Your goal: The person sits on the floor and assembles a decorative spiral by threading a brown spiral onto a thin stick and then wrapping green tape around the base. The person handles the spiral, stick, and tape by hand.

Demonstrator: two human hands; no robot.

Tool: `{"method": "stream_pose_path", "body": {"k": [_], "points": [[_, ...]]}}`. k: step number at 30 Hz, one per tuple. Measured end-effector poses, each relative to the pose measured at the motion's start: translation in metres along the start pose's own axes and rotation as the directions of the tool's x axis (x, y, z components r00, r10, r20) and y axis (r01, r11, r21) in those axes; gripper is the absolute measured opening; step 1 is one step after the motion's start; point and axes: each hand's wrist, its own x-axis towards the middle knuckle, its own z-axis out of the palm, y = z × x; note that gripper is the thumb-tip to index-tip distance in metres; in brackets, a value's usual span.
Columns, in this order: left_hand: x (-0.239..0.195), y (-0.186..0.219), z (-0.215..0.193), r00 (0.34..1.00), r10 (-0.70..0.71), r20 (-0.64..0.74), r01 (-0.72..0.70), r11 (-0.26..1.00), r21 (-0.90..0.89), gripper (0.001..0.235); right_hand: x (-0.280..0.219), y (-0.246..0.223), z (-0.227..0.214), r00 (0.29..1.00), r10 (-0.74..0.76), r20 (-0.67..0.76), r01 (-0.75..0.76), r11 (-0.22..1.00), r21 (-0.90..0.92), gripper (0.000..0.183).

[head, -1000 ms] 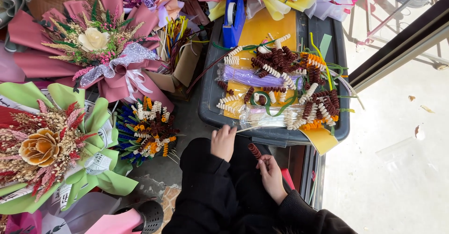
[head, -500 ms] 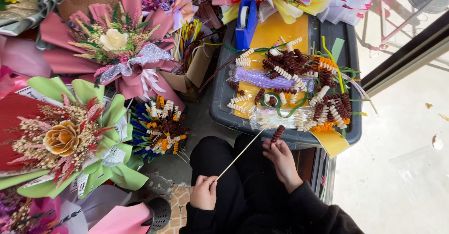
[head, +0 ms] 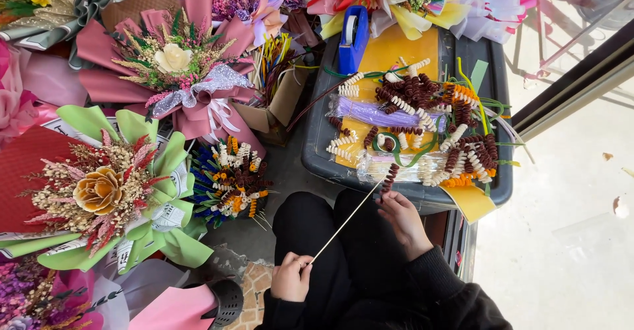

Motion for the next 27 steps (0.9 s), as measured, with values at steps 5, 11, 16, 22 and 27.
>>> {"method": "stream_pose_path", "body": {"k": [5, 11, 16, 22, 27], "points": [[-0.005, -0.011, -0.032, 0.984, -0.016, 0.176, 0.018, 1.000, -0.010, 0.016, -0.005, -0.007, 0.016, 0.998, 0.042, 0.035, -0.045, 0.997, 0.071, 0.009], [-0.002, 0.008, -0.053, 0.943, -0.030, 0.332, 0.031, 1.000, 0.001, 0.016, -0.043, -0.033, 0.040, 0.991, -0.110, 0.073, 0.116, 0.990, -0.076, 0.007], [0.038, 0.070, -0.064, 0.918, 0.201, 0.343, -0.121, 0.963, -0.241, 0.047, -0.083, -0.060, 0.061, 0.942, -0.216, 0.256, 0.288, 0.911, -0.294, 0.011], [0.101, 0.178, -0.087, 0.941, 0.288, 0.181, 0.012, 0.503, -0.864, 0.033, -0.116, -0.088, 0.067, 0.884, -0.315, 0.345, 0.432, 0.832, -0.348, 0.015], [0.098, 0.206, -0.065, 0.771, 0.530, 0.353, 0.132, 0.410, -0.903, 0.049, -0.113, -0.126, 0.059, 0.746, -0.633, 0.205, 0.659, 0.662, -0.357, 0.001]]}}
